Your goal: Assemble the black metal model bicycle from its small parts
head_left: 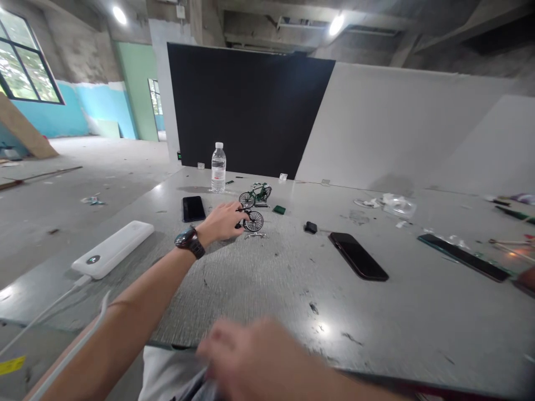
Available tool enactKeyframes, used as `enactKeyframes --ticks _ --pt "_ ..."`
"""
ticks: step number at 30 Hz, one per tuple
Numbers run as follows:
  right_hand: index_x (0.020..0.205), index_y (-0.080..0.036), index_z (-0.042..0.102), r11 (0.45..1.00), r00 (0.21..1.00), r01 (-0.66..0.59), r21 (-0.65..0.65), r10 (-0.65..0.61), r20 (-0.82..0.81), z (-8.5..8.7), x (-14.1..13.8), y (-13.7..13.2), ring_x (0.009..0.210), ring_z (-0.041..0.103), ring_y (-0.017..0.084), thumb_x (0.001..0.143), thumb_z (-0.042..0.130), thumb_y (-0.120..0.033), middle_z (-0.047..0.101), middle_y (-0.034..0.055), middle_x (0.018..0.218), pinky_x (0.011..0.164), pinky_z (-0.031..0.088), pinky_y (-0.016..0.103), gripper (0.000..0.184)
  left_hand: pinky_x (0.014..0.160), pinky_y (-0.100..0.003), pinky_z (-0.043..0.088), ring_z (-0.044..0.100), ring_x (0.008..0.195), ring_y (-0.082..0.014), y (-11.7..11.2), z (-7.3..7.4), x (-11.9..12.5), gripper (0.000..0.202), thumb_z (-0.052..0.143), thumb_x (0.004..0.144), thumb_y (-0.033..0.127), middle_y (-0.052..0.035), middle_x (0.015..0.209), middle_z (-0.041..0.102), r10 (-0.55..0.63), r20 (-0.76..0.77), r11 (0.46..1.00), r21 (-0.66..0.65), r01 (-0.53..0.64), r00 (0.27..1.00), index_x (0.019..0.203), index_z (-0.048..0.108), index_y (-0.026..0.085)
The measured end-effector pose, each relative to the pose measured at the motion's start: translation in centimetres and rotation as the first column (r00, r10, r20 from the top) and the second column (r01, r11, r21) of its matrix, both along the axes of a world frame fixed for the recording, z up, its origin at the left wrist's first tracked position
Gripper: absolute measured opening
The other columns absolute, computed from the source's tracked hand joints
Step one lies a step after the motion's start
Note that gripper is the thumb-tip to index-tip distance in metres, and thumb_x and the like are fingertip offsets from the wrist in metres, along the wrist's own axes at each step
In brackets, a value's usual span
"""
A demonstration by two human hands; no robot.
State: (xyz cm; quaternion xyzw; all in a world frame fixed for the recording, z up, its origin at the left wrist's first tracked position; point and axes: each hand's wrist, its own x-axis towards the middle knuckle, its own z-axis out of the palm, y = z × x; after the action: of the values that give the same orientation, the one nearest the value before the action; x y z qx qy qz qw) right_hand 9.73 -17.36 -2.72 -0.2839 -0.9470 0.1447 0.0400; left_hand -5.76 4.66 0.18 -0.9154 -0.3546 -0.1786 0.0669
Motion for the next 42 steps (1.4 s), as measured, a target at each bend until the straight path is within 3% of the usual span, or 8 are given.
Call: enactKeyframes --ticks 4,10,19,23,28,37,40,42 --pt "0.119 -0.021 0.070 0.885 0.923 0.374 0.277 -0.384 -0.022 3.7 6.0 8.8 0.073 0.068 0.017 0.103 0.057 -0.027 0.073 0.0096 0.115 0.061 0.050 0.029 0.022 0.093 -0.043 0.050 0.063 0.106 -0.0291 0.1 -0.2 0.0 0.036 0.052 0.099 0.040 -0.0115 0.119 0.065 0.053 -0.008 0.998 -0.022 -0.053 0.999 0.125 0.072 0.024" --pt "0.118 -0.020 0.072 0.802 0.838 0.545 0.245 -0.511 -0.192 1.9 9.3 15.3 0.103 0.071 0.024 0.105 0.056 -0.039 0.073 0.0100 0.121 0.087 0.053 0.035 0.029 0.090 -0.046 0.051 0.066 0.102 -0.0317 0.2 -0.5 0.0 0.042 0.046 0.101 0.045 -0.0134 0.118 0.066 0.091 -0.004 0.992 -0.083 -0.091 0.996 0.126 0.071 0.023" --pt "0.109 -0.019 0.077 0.765 0.818 0.573 0.293 -0.558 -0.142 0.3 8.9 16.5 0.097 0.072 0.023 0.106 0.048 -0.028 0.075 0.0096 0.111 0.082 0.051 0.032 0.031 0.091 -0.048 0.051 0.066 0.100 -0.0312 0.3 -0.5 0.0 0.040 0.049 0.100 0.046 -0.0138 0.119 0.065 0.092 -0.001 0.992 -0.083 -0.092 0.996 0.125 0.071 0.023" --pt "0.108 -0.020 0.077 0.789 0.834 0.536 0.301 -0.438 -0.337 -0.1 9.7 15.8 0.099 0.072 0.024 0.106 0.047 -0.027 0.077 0.0090 0.111 0.085 0.053 0.035 0.031 0.091 -0.047 0.051 0.065 0.103 -0.0314 0.2 -0.5 0.1 0.041 0.049 0.101 0.046 -0.0136 0.119 0.064 0.104 -0.012 0.992 -0.076 -0.105 0.995 0.127 0.070 0.024" --pt "0.102 -0.025 0.078 0.772 0.681 0.570 0.282 -0.251 -0.688 0.2 9.9 14.8 0.097 0.074 0.022 0.103 0.057 -0.029 0.080 0.0051 0.104 0.090 0.056 0.036 0.021 0.093 -0.047 0.050 0.064 0.107 -0.0333 0.1 -0.4 0.2 0.042 0.049 0.101 0.045 -0.0153 0.122 0.062 0.111 -0.033 0.990 -0.085 -0.113 0.993 0.131 0.068 0.021" --pt "0.095 -0.026 0.078 0.749 0.587 0.625 0.220 -0.264 -0.766 0.6 9.8 14.3 0.087 0.074 0.022 0.100 0.063 -0.033 0.081 0.0039 0.098 0.078 0.057 0.035 0.017 0.099 -0.056 0.048 0.051 0.125 -0.0395 -0.7 -0.1 0.4 0.037 0.053 0.102 0.048 -0.0176 0.140 0.049 0.176 0.084 0.983 -0.077 -0.169 0.981 0.121 0.072 0.023" --pt "0.095 -0.025 0.078 0.753 0.584 0.616 0.232 -0.239 -0.776 0.5 9.5 14.2 0.084 0.073 0.021 0.100 0.063 -0.034 0.081 0.0034 0.097 0.075 0.056 0.033 0.018 0.108 -0.057 0.042 0.048 0.131 -0.0364 -1.1 0.8 1.3 0.037 0.054 0.102 0.052 -0.0137 0.140 0.053 0.039 0.216 0.996 -0.088 -0.020 0.976 0.113 0.075 0.024" --pt "0.094 -0.025 0.078 0.749 0.576 0.615 0.245 -0.216 -0.788 0.4 9.2 14.3 0.080 0.072 0.020 0.100 0.064 -0.036 0.081 0.0031 0.095 0.072 0.055 0.032 0.019 0.102 -0.045 0.049 0.060 0.116 -0.0276 -1.4 1.3 2.2 0.036 0.056 0.101 0.052 -0.0108 0.123 0.065 -0.124 0.323 0.954 -0.220 0.202 0.938 0.107 0.076 0.022"
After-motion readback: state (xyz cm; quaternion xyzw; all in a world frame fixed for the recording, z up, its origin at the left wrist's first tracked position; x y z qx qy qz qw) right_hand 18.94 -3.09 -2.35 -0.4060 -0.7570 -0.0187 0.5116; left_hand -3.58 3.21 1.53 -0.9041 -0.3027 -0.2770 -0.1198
